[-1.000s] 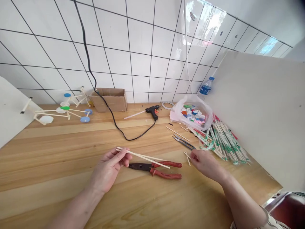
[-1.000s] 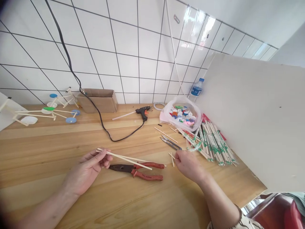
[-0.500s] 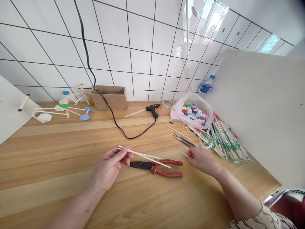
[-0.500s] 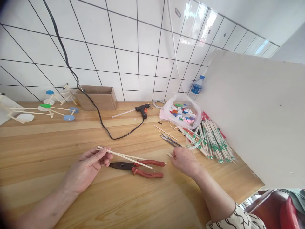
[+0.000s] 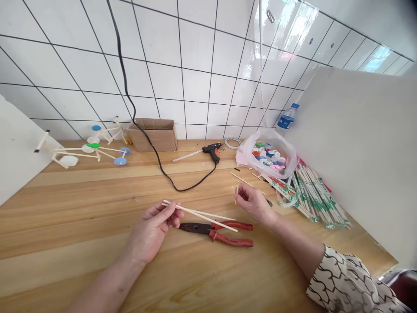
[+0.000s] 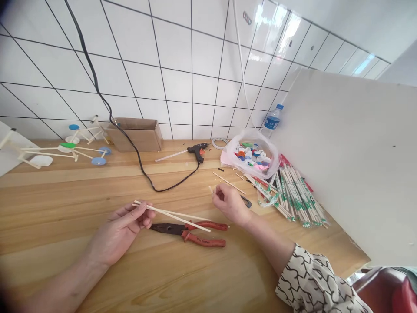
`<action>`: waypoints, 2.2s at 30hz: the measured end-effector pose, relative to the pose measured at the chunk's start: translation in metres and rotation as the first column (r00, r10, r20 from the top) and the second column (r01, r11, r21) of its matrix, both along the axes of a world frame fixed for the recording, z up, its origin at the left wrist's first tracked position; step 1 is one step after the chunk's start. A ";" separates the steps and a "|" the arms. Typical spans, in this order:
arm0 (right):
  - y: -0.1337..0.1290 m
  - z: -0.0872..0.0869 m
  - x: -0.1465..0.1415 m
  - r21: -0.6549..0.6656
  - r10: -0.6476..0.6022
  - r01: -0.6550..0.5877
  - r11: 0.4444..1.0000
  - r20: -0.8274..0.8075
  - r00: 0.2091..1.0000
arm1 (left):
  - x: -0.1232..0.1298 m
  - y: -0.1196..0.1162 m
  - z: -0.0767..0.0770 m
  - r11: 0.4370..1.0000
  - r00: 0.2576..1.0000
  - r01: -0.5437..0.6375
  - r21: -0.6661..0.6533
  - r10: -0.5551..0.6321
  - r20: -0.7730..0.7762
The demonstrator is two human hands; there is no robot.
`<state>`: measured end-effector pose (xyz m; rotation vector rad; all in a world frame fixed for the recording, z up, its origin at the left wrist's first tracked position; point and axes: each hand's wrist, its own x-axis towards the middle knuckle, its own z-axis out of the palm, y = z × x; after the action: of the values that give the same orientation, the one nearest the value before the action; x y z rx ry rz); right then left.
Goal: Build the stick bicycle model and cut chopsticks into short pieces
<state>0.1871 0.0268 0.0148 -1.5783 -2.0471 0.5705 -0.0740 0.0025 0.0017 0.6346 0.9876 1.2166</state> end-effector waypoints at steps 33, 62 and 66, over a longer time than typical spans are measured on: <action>-0.006 -0.016 0.001 -0.004 0.086 -0.087 0.996 -0.149 0.985 | -0.014 0.016 -0.010 0.992 0.960 -0.040 0.117 0.071 -0.273; -0.035 0.015 -0.051 -0.432 -0.147 -0.434 0.791 -0.822 0.550 | 0.030 -0.035 0.033 0.903 0.789 0.368 0.221 -0.177 -0.588; -0.040 0.015 -0.071 -0.422 -0.120 -0.477 0.771 -0.832 0.542 | 0.027 -0.037 0.028 0.870 0.769 0.479 0.120 -0.349 -0.536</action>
<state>0.1157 -0.0136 0.0297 -0.9667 -1.2879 1.8391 -0.0473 -0.0344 0.0294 1.3528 1.0435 0.7849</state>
